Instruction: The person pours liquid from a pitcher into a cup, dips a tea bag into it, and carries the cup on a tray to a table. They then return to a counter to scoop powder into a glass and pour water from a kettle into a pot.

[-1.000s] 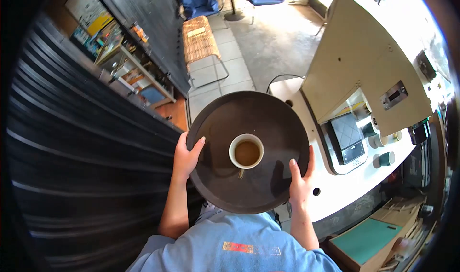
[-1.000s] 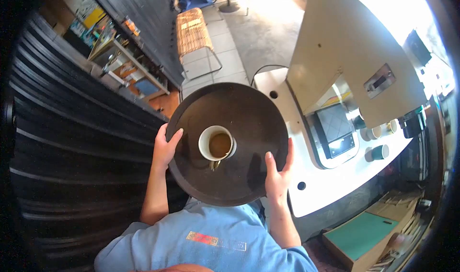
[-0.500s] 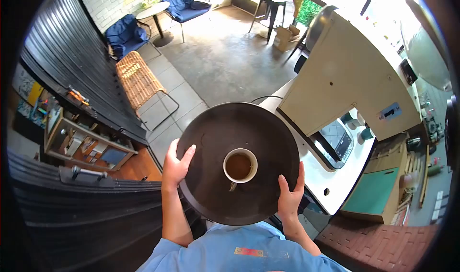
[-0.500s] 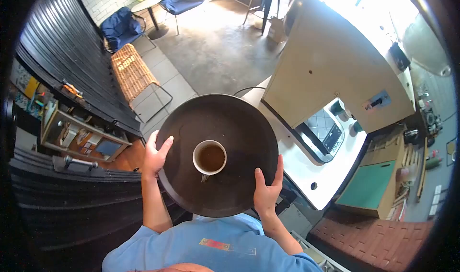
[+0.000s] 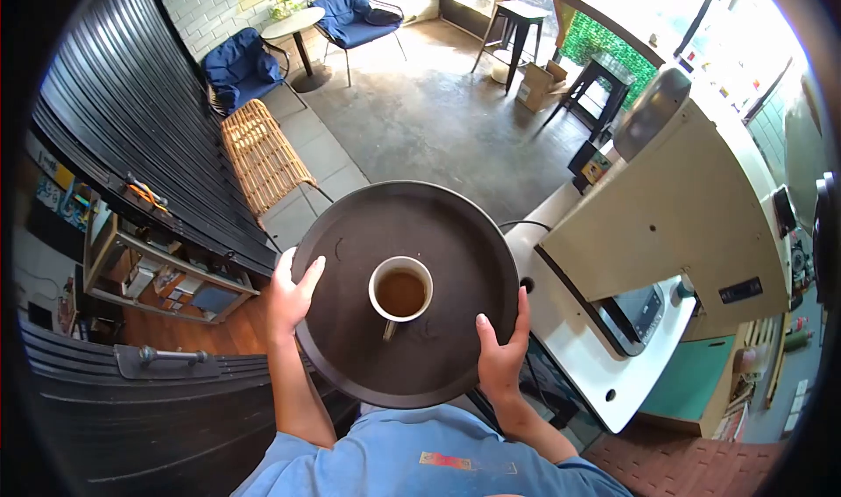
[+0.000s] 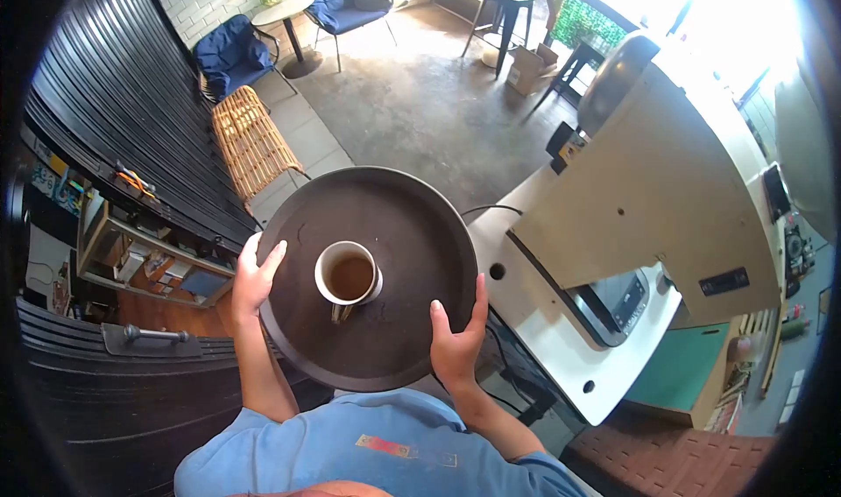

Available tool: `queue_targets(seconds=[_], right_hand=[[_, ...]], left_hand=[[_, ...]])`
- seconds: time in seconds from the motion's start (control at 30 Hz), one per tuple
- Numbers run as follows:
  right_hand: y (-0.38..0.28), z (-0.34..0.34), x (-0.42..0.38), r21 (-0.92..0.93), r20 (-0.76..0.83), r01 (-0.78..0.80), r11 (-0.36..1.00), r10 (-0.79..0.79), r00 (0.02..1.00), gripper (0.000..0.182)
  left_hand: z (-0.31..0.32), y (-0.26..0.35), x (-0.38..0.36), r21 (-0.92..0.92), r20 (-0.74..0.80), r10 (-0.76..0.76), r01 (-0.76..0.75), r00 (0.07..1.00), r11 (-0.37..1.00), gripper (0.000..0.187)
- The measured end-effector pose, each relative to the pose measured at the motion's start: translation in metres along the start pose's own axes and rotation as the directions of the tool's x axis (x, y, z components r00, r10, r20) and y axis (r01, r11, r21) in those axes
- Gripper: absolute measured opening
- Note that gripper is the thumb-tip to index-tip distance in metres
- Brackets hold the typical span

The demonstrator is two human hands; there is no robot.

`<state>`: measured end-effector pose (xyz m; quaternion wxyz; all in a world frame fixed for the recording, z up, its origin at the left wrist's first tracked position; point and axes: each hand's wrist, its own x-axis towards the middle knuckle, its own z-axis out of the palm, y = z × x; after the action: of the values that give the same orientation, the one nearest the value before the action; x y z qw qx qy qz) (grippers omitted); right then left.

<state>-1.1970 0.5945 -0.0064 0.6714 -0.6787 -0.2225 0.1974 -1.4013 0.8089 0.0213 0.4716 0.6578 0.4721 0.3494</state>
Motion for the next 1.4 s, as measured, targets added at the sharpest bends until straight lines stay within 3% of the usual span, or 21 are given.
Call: queue_targets(seconds=[0.07,0.17,0.3,0.4,0.47,0.53,0.57,0.7,0.77,0.87,0.93,1.0,1.13,1.17,1.33,1.4], right_hand=[[-0.001,0.015,0.014,-0.018,0.012,-0.012,1.0,0.012,1.0,0.067],[-0.004,0.043,0.041,0.194,0.009,-0.045,0.98,0.044,0.999,0.058],[0.004,0.087,0.077,0.226,-0.018,0.014,0.974,-0.011,1.0,0.054],[-0.004,0.129,0.106,0.324,-0.058,-0.04,0.945,0.062,0.996,0.048],[0.004,0.153,0.125,0.294,-0.115,-0.033,0.955,0.07,0.991,0.046],[0.002,0.178,0.141,0.325,-0.126,-0.069,0.943,0.116,0.985,0.044],[-0.002,0.191,0.15,0.316,-0.122,-0.076,0.946,0.119,0.985,0.044],[-0.008,0.228,0.186,0.303,-0.134,-0.091,0.949,0.137,0.982,0.043],[-0.009,0.242,0.202,0.293,-0.141,-0.109,0.95,0.156,0.978,0.043],[-0.006,0.258,0.227,0.409,-0.101,-0.138,0.902,0.195,0.976,0.042],[-0.006,0.267,0.245,0.411,-0.097,-0.15,0.899,0.206,0.974,0.042],[-0.006,0.276,0.266,0.365,-0.104,-0.138,0.921,0.188,0.977,0.042],[0.006,0.298,0.317,0.381,-0.031,-0.17,0.909,0.196,0.98,0.041],[0.005,0.307,0.333,0.325,-0.033,-0.165,0.931,0.185,0.982,0.041],[0.014,0.349,0.426,0.323,0.138,-0.196,0.926,0.159,0.978,0.041],[0.01,0.369,0.464,0.284,0.224,-0.211,0.935,0.149,0.963,0.041]], left_hand=[[-0.006,-0.009,0.018,0.016,-0.044,-0.006,0.007,0.999,1.0,0.054],[-0.017,-0.033,0.061,0.028,-0.09,-0.01,0.012,0.996,1.0,0.061],[-0.022,-0.024,0.112,0.076,-0.056,-0.018,0.022,0.998,0.997,0.068],[-0.032,-0.041,0.169,0.019,0.032,0.016,-0.017,0.999,1.0,0.068],[-0.041,-0.035,0.193,0.102,-0.01,-0.023,0.024,1.0,0.994,0.069],[-0.054,-0.024,0.226,-0.123,0.165,-0.078,0.099,0.983,0.987,0.072],[-0.057,-0.059,0.248,-0.079,0.112,-0.065,0.074,0.992,0.994,0.073],[-0.067,-0.057,0.295,-0.101,0.075,-0.047,0.055,0.996,0.993,0.066],[-0.073,-0.05,0.315,-0.262,0.249,-0.065,0.132,0.966,0.956,0.054],[-0.069,-0.064,0.344,-0.257,0.196,-0.072,0.122,0.978,0.959,0.039],[-0.066,-0.07,0.359,-0.264,0.198,-0.102,0.154,0.975,0.952,0.031],[-0.061,-0.077,0.374,-0.28,0.22,-0.254,0.311,0.942,0.908,0.026],[-0.041,-0.078,0.404,-0.453,0.075,-0.283,0.286,0.956,0.845,0.045],[-0.043,-0.074,0.414,-0.433,0.125,-0.323,0.344,0.938,0.833,0.054],[-0.042,-0.078,0.467,-0.517,0.054,-0.358,0.333,0.932,0.789,0.052],[-0.046,-0.059,0.483,-0.705,0.197,-0.422,0.427,0.885,0.567,0.047]])
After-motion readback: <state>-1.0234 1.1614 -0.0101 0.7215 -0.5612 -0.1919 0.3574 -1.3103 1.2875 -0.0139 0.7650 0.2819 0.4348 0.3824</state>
